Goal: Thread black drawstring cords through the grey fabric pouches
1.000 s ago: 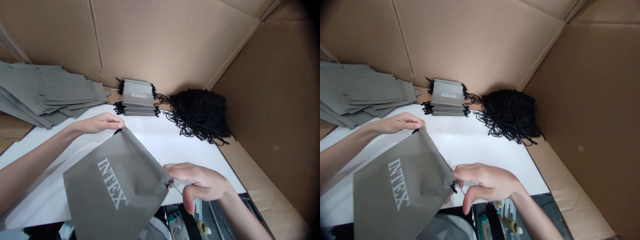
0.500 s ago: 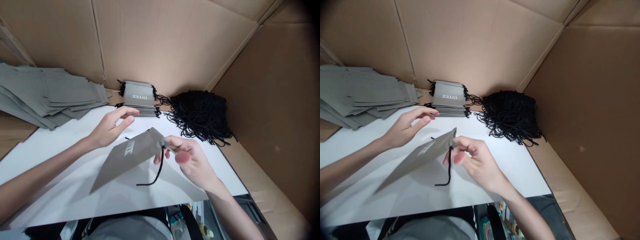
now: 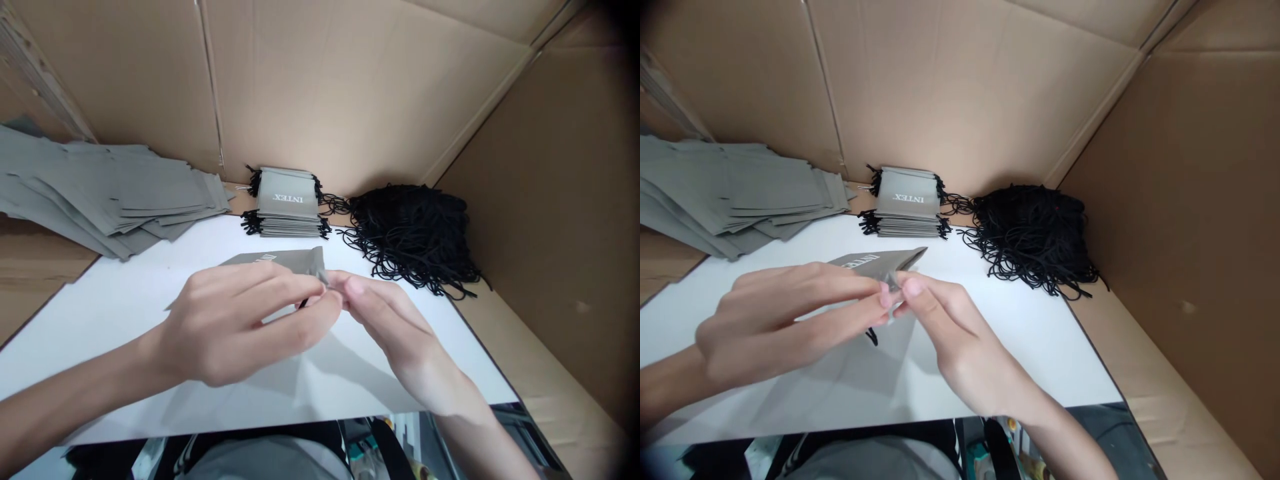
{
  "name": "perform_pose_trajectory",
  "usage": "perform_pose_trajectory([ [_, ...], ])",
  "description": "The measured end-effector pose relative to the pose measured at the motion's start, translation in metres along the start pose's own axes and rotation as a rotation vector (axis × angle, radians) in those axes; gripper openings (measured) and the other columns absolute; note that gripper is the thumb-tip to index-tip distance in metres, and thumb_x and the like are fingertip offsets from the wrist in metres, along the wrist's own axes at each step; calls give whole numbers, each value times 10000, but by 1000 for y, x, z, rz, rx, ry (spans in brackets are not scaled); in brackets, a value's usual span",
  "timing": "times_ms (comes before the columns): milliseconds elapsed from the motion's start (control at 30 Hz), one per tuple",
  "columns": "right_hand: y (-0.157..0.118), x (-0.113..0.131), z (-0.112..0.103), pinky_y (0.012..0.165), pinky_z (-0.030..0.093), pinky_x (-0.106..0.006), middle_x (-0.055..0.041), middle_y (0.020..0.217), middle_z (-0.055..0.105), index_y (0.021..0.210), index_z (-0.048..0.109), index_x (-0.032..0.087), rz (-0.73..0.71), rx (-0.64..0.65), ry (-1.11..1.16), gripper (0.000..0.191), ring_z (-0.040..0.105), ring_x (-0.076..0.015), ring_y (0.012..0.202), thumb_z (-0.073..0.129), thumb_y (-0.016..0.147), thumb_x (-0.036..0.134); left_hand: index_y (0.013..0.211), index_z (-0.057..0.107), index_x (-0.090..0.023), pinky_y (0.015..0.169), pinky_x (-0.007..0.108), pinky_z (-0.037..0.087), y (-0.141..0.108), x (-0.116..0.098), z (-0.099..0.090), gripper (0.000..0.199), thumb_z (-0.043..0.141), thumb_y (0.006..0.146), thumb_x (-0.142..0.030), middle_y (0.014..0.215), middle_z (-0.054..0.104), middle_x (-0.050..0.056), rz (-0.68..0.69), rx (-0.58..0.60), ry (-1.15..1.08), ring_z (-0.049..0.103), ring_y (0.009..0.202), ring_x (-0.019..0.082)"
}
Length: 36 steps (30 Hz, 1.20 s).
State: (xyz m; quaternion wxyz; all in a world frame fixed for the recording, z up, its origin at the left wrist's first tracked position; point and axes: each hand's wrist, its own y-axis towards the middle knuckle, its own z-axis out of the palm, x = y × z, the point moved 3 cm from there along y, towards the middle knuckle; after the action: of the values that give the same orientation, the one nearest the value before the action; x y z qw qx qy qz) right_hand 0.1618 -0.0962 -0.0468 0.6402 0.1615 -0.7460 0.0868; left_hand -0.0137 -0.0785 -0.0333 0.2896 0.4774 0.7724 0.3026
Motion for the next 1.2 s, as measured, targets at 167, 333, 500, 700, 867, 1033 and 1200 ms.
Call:
perform_pose_trajectory([
  [167, 8, -5, 4, 715, 473, -265, -11, 795, 638, 849, 663, 177, -144, -30, -103, 263, 569, -149, 742, 544, 1006, 351, 878, 667, -267, 669, 195, 601, 4, 7, -3, 148, 569, 961, -195, 845, 787, -48, -22, -47, -115, 743, 741, 115],
  [333, 12, -10, 3, 714, 485, -240, -4, 777, 680, 798, 699, 181, -216, -127, -161, 314, 612, -130, 730, 514, 1023, 296, 936, 667, -313, 693, 212, 617, 3, 18, 2, 152, 565, 959, -202, 861, 787, -82, -127, -67, -124, 757, 775, 122],
  [500, 10, -11, 2, 655, 487, -229, 1, 732, 677, 765, 719, 182, -238, -182, -96, 321, 605, -119, 676, 537, 1012, 276, 902, 659, -288, 641, 202, 614, 0, 18, 4, 148, 567, 939, -177, 817, 787, -74, -111, -74, -143, 758, 732, 123],
  [700, 8, -15, 2, 630, 500, -252, -19, 727, 690, 754, 737, 174, -219, -182, -49, 339, 610, -135, 658, 539, 1004, 289, 865, 645, -271, 701, 172, 608, -1, 16, 0, 140, 611, 919, -147, 818, 784, -74, -75, -93, -190, 754, 744, 102],
  [867, 8, -15, 4, 643, 514, -261, -27, 723, 698, 759, 739, 168, -226, -167, -55, 342, 622, -147, 673, 532, 1005, 287, 824, 700, -289, 771, 210, 634, 2, 16, 0, 220, 540, 962, -227, 880, 789, -54, -102, 117, -195, 757, 756, 128],
  [1033, 8, -18, 5, 639, 503, -251, -13, 712, 694, 769, 724, 175, -244, -196, -126, 325, 623, -142, 671, 534, 1007, 288, 786, 696, -282, 761, 174, 624, -2, 18, 6, 236, 545, 963, -246, 867, 783, -58, -112, 75, -181, 741, 740, 102],
  [1200, 5, -16, 6, 618, 464, -234, 12, 700, 663, 766, 670, 188, -295, -212, -249, 309, 604, -120, 642, 503, 1019, 246, 894, 714, -265, 687, 178, 629, -9, 17, 12, 125, 600, 942, -250, 827, 776, -39, -257, 61, -335, 729, 691, 114],
])
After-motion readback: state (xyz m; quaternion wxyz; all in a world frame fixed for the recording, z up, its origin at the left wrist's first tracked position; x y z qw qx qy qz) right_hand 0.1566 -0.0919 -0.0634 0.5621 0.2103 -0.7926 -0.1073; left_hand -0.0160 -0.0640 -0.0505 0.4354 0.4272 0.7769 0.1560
